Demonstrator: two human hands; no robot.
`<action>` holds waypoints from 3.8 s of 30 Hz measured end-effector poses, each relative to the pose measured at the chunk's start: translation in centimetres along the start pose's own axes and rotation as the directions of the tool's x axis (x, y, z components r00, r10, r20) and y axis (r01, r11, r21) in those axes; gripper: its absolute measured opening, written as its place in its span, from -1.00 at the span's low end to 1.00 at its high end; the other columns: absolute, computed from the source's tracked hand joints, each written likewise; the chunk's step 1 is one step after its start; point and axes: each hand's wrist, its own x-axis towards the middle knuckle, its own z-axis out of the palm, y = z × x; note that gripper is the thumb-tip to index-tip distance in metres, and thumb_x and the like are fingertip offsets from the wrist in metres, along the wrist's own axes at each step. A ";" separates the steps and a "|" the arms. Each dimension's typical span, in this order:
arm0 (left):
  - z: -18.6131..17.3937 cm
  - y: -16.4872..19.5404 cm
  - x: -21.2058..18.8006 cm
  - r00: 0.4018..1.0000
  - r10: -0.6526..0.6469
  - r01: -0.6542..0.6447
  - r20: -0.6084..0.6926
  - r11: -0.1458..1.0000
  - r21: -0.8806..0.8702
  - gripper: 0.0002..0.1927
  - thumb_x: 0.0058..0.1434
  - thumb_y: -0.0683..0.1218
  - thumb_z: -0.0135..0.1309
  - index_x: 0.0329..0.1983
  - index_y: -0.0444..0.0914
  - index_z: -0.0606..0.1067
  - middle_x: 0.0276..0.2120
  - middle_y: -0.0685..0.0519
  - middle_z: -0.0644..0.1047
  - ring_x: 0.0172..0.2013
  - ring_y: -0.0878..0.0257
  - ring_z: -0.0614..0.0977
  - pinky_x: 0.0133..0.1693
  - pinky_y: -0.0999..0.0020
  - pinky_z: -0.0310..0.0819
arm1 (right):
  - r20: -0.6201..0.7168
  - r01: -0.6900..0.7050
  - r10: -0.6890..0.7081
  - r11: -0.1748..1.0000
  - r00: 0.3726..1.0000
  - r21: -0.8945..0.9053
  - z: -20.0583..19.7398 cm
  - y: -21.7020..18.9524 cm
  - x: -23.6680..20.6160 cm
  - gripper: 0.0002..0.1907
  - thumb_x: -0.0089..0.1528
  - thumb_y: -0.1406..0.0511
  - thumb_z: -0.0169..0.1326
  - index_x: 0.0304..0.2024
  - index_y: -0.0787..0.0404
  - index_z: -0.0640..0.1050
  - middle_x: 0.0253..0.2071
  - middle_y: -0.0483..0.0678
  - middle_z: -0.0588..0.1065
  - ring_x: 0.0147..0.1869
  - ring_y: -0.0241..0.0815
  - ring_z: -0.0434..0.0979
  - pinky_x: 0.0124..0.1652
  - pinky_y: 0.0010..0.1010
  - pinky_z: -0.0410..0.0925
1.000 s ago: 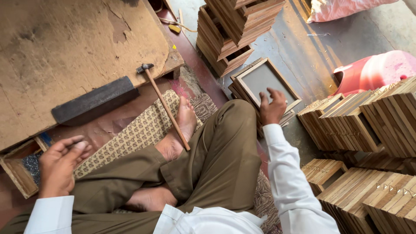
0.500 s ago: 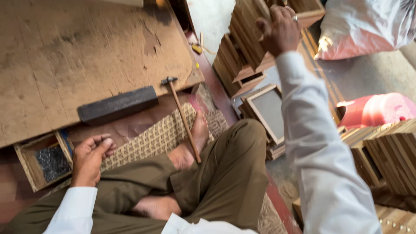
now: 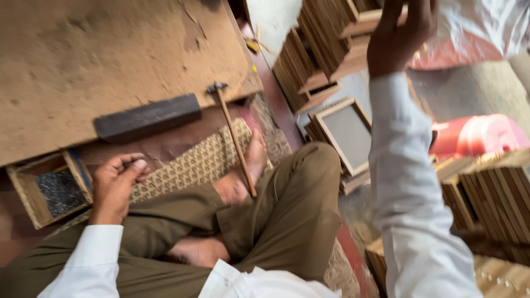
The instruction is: The person assembles wooden frames by attaching backing boards using a hammer and nails. They repeatedly position the boards, hammer nails into the frame edges, and stack the completed units.
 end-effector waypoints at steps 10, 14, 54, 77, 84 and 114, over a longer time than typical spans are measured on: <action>-1.8 0.8 1.3 0.989 0.043 -0.049 -0.139 0.998 -0.035 -0.80 0.29 -0.14 0.18 -0.06 -0.31 0.61 -0.34 0.03 0.64 -0.36 0.34 0.63 -0.36 0.45 0.50 | 0.533 -0.776 0.643 0.157 0.550 0.611 5.6 -21.3 -4.3 -0.74 0.41 0.23 0.10 -0.21 0.33 0.59 -0.42 -0.11 0.53 -0.42 -0.31 0.55 -0.38 -0.43 0.53; -3.0 2.1 1.3 0.974 0.135 -0.169 -0.184 0.969 -0.182 -0.81 0.32 -0.11 0.17 -0.10 -0.32 0.58 -0.32 0.05 0.63 -0.33 0.34 0.65 -0.31 0.46 0.55 | 0.689 -0.804 0.590 -0.109 0.421 0.584 9.2 -23.9 -8.8 -0.72 0.41 0.22 0.12 -0.22 0.34 0.58 -0.37 -0.02 0.58 -0.39 -0.21 0.61 -0.35 -0.36 0.55; -21.7 5.7 10.6 0.366 -0.090 -0.395 -0.926 0.886 -0.243 -0.85 0.07 -0.33 0.22 -0.35 -0.40 0.47 -0.50 -0.07 0.58 -0.60 0.25 0.56 -0.60 0.38 0.46 | 0.798 -0.486 0.107 0.838 0.593 0.248 8.3 -36.5 -28.5 -0.74 0.25 0.34 0.18 0.00 0.11 0.66 -0.30 0.13 0.60 -0.27 -0.03 0.63 -0.23 -0.26 0.46; -22.6 7.7 9.4 0.028 -0.074 0.045 -0.997 0.996 -0.073 -0.72 0.02 -0.25 0.31 -0.22 -0.35 0.49 -0.22 -0.21 0.62 -0.32 0.00 0.67 -0.32 0.23 0.56 | 0.807 -0.589 0.254 0.796 0.533 0.138 9.2 -37.8 -27.7 -0.82 0.25 0.23 0.26 -0.12 0.10 0.65 -0.47 0.04 0.58 -0.45 -0.11 0.59 -0.37 -0.31 0.41; -22.0 8.5 8.7 0.228 -0.033 -0.706 -0.973 0.682 -0.188 -0.70 0.02 -0.41 0.02 -0.16 -0.37 0.37 -0.24 -0.15 0.53 -0.32 0.09 0.61 -0.39 0.25 0.66 | 0.812 -0.604 0.257 0.784 0.524 0.142 9.2 -37.3 -28.2 -0.82 0.25 0.24 0.27 -0.12 0.10 0.65 -0.45 0.06 0.59 -0.41 -0.10 0.61 -0.33 -0.32 0.43; -5.8 3.5 7.7 0.744 0.655 -0.367 -0.134 0.567 0.737 -0.57 -0.15 -0.29 0.38 -0.14 -0.39 0.61 -0.07 -0.19 0.62 -0.13 -0.14 0.66 -0.07 0.10 0.54 | 0.640 -0.539 0.298 0.813 0.708 0.218 20.7 -29.7 -19.4 -0.57 0.07 0.39 0.38 0.01 0.27 0.64 0.03 0.11 0.57 -0.03 -0.02 0.60 -0.11 -0.28 0.47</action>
